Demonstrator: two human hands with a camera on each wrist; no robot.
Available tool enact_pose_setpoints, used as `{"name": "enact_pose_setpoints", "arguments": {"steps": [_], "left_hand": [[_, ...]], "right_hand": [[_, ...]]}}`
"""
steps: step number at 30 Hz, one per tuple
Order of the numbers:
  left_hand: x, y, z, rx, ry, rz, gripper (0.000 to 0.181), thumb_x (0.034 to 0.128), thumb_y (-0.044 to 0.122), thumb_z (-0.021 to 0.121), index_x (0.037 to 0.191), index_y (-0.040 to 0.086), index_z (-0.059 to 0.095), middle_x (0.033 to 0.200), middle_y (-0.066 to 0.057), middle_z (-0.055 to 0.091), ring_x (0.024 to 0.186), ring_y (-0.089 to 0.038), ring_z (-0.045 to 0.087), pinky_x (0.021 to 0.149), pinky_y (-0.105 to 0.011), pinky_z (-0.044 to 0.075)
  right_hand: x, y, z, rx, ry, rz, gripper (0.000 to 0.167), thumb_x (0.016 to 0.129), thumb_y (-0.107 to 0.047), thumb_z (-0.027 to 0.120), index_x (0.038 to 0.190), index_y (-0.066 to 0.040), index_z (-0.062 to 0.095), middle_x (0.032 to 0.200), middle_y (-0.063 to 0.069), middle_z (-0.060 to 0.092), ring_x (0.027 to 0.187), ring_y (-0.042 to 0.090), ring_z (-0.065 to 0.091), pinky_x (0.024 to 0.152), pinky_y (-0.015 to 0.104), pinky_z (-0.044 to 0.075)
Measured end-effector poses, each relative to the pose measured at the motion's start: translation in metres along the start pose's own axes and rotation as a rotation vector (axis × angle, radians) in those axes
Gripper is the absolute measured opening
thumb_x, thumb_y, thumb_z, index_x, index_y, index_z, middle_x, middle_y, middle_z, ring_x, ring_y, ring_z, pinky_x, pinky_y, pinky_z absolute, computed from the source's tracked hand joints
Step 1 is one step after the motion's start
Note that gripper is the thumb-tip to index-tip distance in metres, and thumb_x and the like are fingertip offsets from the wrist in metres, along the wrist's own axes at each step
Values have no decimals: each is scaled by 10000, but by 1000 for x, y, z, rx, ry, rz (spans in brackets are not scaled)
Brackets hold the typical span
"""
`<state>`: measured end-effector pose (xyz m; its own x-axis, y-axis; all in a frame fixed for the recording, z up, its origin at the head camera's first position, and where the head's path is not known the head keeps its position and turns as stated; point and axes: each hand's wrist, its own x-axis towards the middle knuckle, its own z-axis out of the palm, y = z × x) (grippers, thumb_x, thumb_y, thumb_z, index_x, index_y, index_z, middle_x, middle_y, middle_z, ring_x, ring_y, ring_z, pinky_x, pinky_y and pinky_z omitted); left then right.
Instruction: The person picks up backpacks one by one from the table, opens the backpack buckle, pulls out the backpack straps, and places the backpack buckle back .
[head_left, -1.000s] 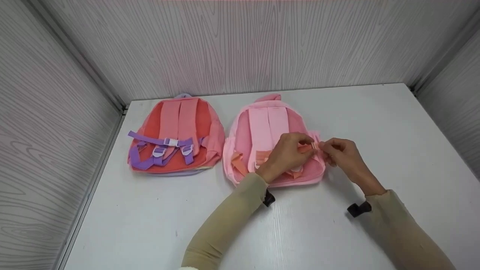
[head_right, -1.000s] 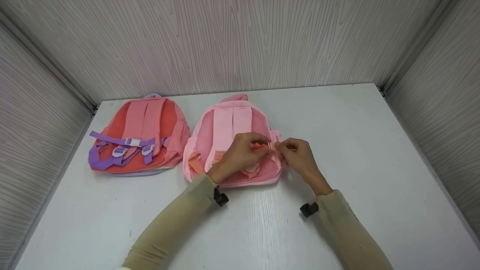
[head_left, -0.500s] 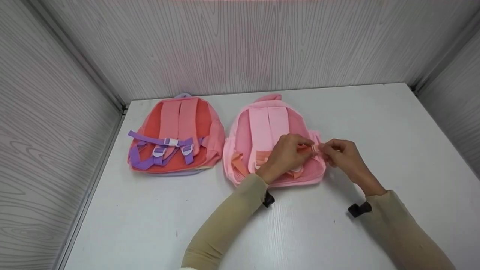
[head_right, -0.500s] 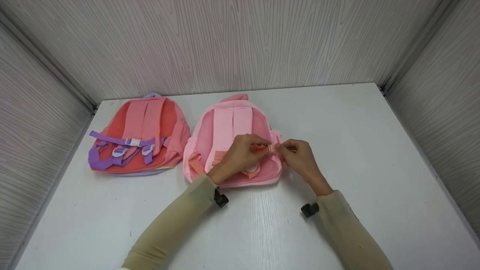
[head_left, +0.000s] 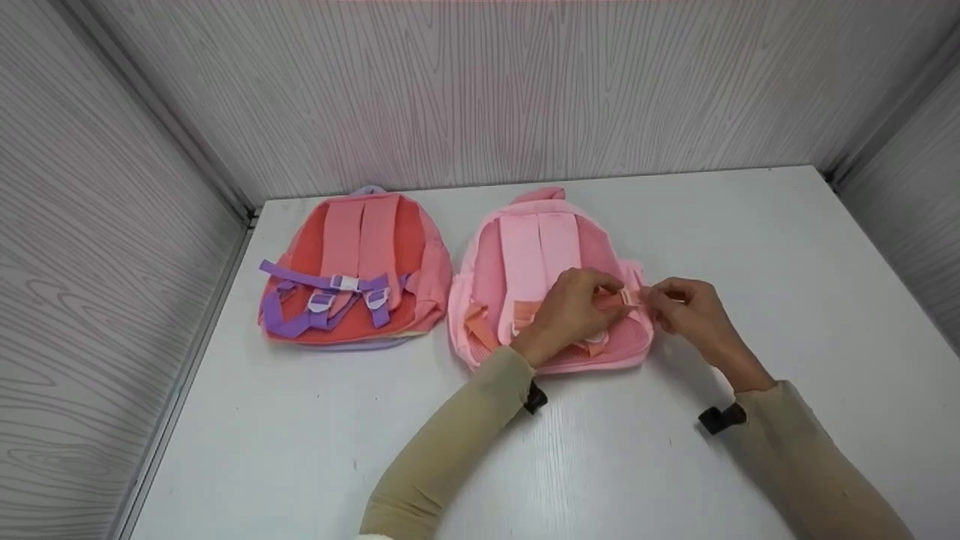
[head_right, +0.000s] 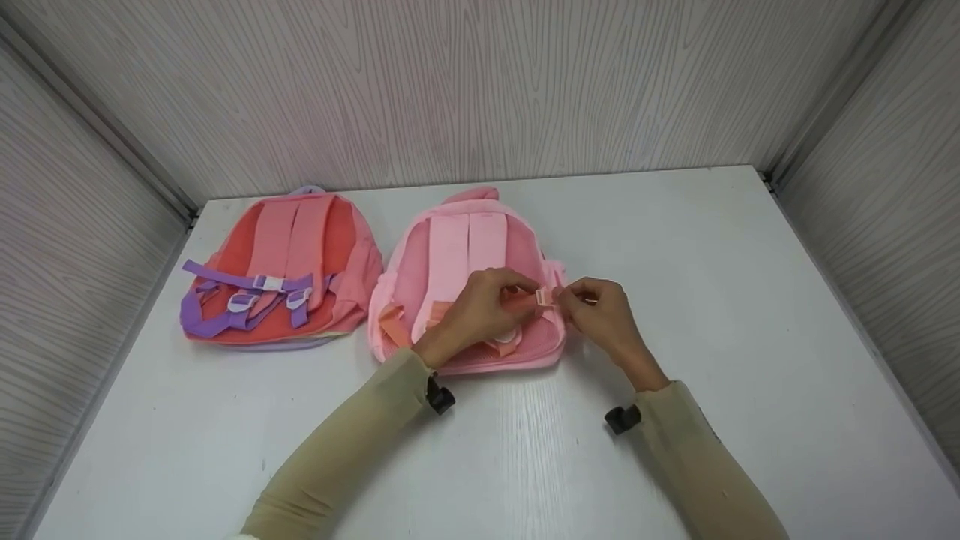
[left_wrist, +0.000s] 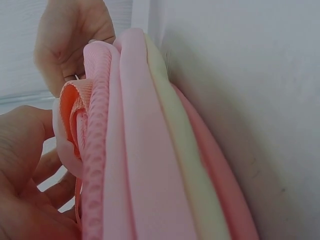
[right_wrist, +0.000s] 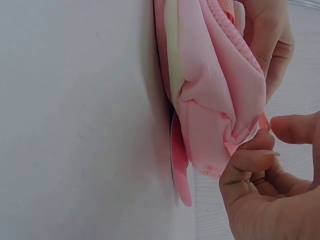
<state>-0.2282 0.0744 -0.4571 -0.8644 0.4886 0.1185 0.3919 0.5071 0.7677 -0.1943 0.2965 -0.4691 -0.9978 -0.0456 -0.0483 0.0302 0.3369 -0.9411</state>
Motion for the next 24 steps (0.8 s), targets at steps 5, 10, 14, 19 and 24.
{"name": "enact_pose_setpoints", "arguments": {"steps": [5,10,14,19,24], "left_hand": [[-7,2,-6,6,-7,-39,406,968,298,806,1332,129,749,1218,29,730,1052,-142,588,949,-251,518],[-16,5,-16,27,3,-32,431,963,289,812,1348,117,723,1280,5,713,1131,-187,609,1021,-284,520],[-25,4,-28,17,10,1,442,956,262,820,1347,81,721,1300,-46,721,1148,-255,619,1031,-322,516],[-40,1,-43,35,22,13,446,969,257,801,1362,69,704,1329,-66,708,1171,-277,613,1049,-338,508],[-57,-1,-59,53,38,-15,469,991,301,775,1405,108,672,1394,-29,662,1256,-290,566,1105,-382,478]], "right_hand": [[-3,-2,-2,-29,16,-30,330,1065,-273,676,1073,54,717,727,-39,593,619,85,516,566,262,463],[-6,-5,-3,-39,35,-45,336,1068,-286,673,1127,43,707,825,3,647,693,98,568,613,261,514],[-9,-6,-3,-99,49,-38,346,1065,-319,675,1180,7,702,962,17,678,825,164,647,692,260,565],[-13,-4,-2,-169,63,-51,379,1061,-335,680,1268,-17,705,1136,90,681,940,196,685,776,243,605],[-19,-1,-4,-186,51,-89,427,1052,-358,692,1315,-21,697,1252,146,676,1026,131,675,810,198,593]]}}
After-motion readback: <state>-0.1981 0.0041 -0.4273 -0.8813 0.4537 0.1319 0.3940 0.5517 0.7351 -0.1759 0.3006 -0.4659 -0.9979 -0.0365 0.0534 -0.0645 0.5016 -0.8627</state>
